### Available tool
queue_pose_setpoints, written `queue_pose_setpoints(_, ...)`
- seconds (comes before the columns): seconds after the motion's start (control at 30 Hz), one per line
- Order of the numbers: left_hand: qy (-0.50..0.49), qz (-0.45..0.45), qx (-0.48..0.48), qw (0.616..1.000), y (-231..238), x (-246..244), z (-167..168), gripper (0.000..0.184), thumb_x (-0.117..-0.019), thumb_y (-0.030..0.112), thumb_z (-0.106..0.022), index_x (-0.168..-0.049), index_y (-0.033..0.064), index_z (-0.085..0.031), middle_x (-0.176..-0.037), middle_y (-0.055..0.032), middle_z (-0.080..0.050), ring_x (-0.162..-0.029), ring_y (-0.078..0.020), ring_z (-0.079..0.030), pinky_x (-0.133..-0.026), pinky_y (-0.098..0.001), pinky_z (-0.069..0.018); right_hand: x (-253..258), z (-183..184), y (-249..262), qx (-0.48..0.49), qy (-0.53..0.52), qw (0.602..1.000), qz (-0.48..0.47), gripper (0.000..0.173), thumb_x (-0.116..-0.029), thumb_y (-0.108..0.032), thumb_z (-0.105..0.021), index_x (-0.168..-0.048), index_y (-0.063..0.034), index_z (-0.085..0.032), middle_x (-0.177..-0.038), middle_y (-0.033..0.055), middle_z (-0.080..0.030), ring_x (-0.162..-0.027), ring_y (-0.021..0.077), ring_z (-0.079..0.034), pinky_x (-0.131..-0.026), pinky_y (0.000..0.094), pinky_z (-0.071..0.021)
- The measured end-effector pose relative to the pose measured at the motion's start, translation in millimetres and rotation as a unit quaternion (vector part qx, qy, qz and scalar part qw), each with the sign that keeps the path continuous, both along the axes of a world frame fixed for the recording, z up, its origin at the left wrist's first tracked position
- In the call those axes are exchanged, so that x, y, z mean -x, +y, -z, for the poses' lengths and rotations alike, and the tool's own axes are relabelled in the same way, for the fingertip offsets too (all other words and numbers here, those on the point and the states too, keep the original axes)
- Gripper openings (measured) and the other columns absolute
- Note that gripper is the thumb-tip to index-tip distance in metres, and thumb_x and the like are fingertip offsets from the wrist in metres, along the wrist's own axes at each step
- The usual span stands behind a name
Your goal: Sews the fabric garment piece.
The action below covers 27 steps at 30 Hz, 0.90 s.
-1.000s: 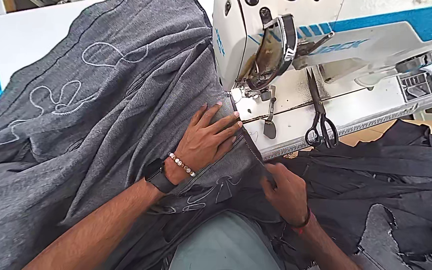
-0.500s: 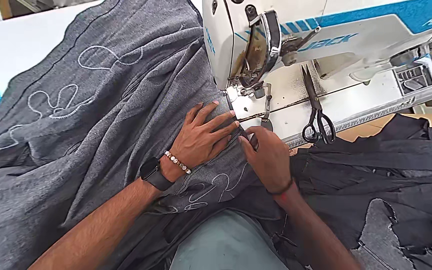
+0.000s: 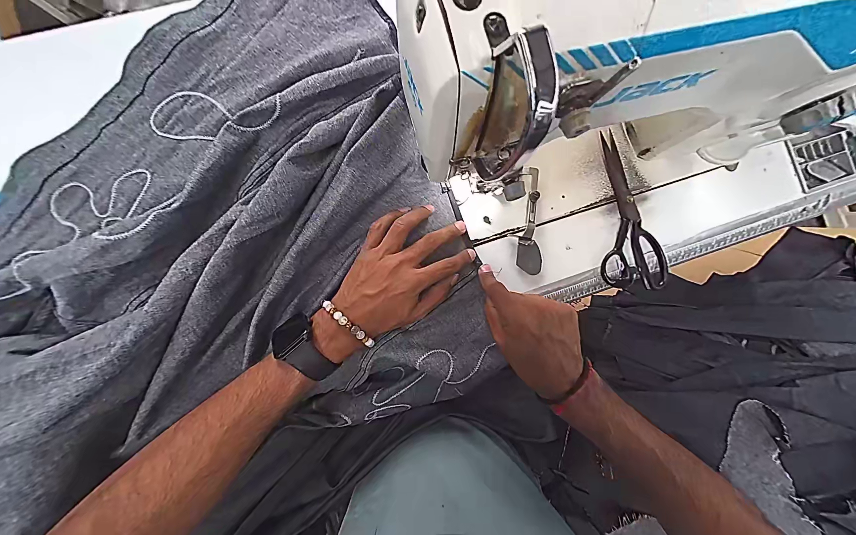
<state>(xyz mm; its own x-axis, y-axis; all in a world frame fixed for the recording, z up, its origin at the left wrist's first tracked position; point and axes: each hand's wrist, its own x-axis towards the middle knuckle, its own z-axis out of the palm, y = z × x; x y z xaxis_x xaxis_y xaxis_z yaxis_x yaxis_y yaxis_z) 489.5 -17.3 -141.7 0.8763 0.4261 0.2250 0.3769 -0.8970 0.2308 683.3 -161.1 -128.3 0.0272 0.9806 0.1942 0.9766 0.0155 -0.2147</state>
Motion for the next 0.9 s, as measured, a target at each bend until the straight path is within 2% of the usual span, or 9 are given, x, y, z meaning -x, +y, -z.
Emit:
queue_pose_setpoints(0.2, 0.001, -0.015, -0.007, 1.0, 26, 0, -5, 0.038, -0.1022, 0.042, -0.052, -0.136, 0.0352, -0.068, -0.153, -0.0015, -0.053, -0.147, -0.0347, -0.037, -0.118, -0.0568, -0.0265, -4, -3, 33, 0.014, -0.024, 1.0, -0.006, 0.039, -0.1017, -0.02, -0.051, -0.135, -0.0136, -0.069, -0.054, 0.0024, -0.053, -0.044, 0.0221, -0.053, -0.039, 0.0364, -0.0368)
queue_pose_setpoints(0.37, -0.012, -0.002, -0.02, 1.0, 63, 4, -4, 0.038, -0.1034, 0.043, -0.049, -0.135, 0.0351, -0.068, -0.141, -0.0035, -0.061, -0.139, -0.0333, -0.043, -0.115, -0.0548, -0.0282, 1, -8, 65, 0.021, -0.036, 0.999, -0.006, 0.037, -0.1018, -0.02, -0.052, -0.134, -0.0128, -0.069, -0.053, 0.002, -0.052, -0.043, 0.022, -0.052, -0.039, 0.036, -0.036)
queue_pose_setpoints(0.5, -0.048, 0.055, -0.042, 0.996, 98, 7, -6, 0.032, -0.1032, 0.041, -0.053, -0.125, 0.034, -0.075, -0.131, 0.0, -0.069, -0.136, -0.031, -0.048, -0.113, -0.0532, -0.0285, 10, -9, 85, 0.017, -0.039, 0.999, 0.016, 0.037, -0.103, -0.022, -0.052, -0.134, -0.011, -0.068, -0.054, 0.003, -0.053, -0.044, 0.023, -0.053, -0.039, 0.0362, -0.036)
queue_pose_setpoints(0.67, -0.038, 0.091, -0.063, 0.993, 127, 8, -12, 0.03, -0.1029, 0.039, -0.053, -0.117, 0.0303, -0.077, -0.132, -0.0021, -0.068, -0.134, -0.0319, -0.05, -0.112, -0.0528, -0.029, 23, -8, 95, 0.011, -0.034, 0.998, 0.049, 0.036, -0.1035, -0.022, -0.051, -0.131, -0.007, -0.067, -0.056, 0.0049, -0.054, -0.046, 0.0243, -0.055, -0.04, 0.0369, -0.0374)
queue_pose_setpoints(0.73, 0.03, 0.03, -0.068, 0.997, 100, 9, -34, 0.028, -0.1049, 0.032, -0.051, -0.118, 0.0224, -0.075, -0.129, -0.0081, -0.067, -0.129, -0.0364, -0.053, -0.108, -0.056, -0.0355, 25, -3, 93, -0.004, -0.03, 0.998, 0.058, 0.038, -0.1037, -0.023, -0.05, -0.135, -0.0087, -0.066, -0.057, 0.0039, -0.056, -0.047, 0.0236, -0.056, -0.041, 0.0367, -0.0379)
queue_pose_setpoints(0.8, 0.127, -0.108, -0.034, 0.985, 33, 10, -61, 0.027, -0.1028, 0.02, -0.05, -0.114, 0.0066, -0.07, -0.121, -0.0187, -0.067, -0.112, -0.0425, -0.062, -0.087, -0.059, -0.0489, 26, 3, 89, -0.016, -0.025, 0.997, 0.075, 0.039, -0.1035, -0.023, -0.05, -0.137, -0.0116, -0.065, -0.064, 0.0036, -0.06, -0.053, 0.023, -0.059, -0.044, 0.0364, -0.0408)
queue_pose_setpoints(0.83, 0.165, -0.188, -0.017, 0.968, -5, 11, -64, 0.037, -0.1039, 0.027, -0.046, -0.122, 0.0037, -0.068, -0.126, -0.0213, -0.066, -0.108, -0.0437, -0.066, -0.078, -0.059, -0.0536, 27, 6, 87, -0.027, -0.018, 0.996, 0.084, 0.037, -0.1035, -0.022, -0.051, -0.135, -0.0114, -0.067, -0.068, 0.0045, -0.061, -0.057, 0.0232, -0.059, -0.046, 0.0362, -0.0418)
queue_pose_setpoints(0.87, 0.184, -0.25, -0.012, 0.95, -37, 16, -59, 0.054, -0.1035, 0.042, -0.039, -0.135, 0.0052, -0.063, -0.137, -0.0214, -0.063, -0.113, -0.0441, -0.067, -0.077, -0.0601, -0.0554, 28, 7, 86, -0.041, -0.009, 0.995, 0.094, 0.033, -0.1043, -0.022, -0.052, -0.13, -0.0103, -0.069, -0.072, 0.0059, -0.063, -0.059, 0.0234, -0.06, -0.047, 0.0362, -0.0433)
queue_pose_setpoints(0.9, 0.198, -0.287, 0.011, 0.937, -58, 25, -48, 0.072, -0.1027, 0.059, -0.031, -0.15, 0.0087, -0.051, -0.154, -0.0204, -0.05, -0.133, -0.0443, -0.056, -0.092, -0.065, -0.0517, 27, 6, 86, -0.046, -0.001, 0.993, 0.106, 0.03, -0.1054, -0.023, -0.052, -0.126, -0.0096, -0.07, -0.077, 0.007, -0.062, -0.059, 0.0234, -0.06, -0.046, 0.0363, -0.0445)
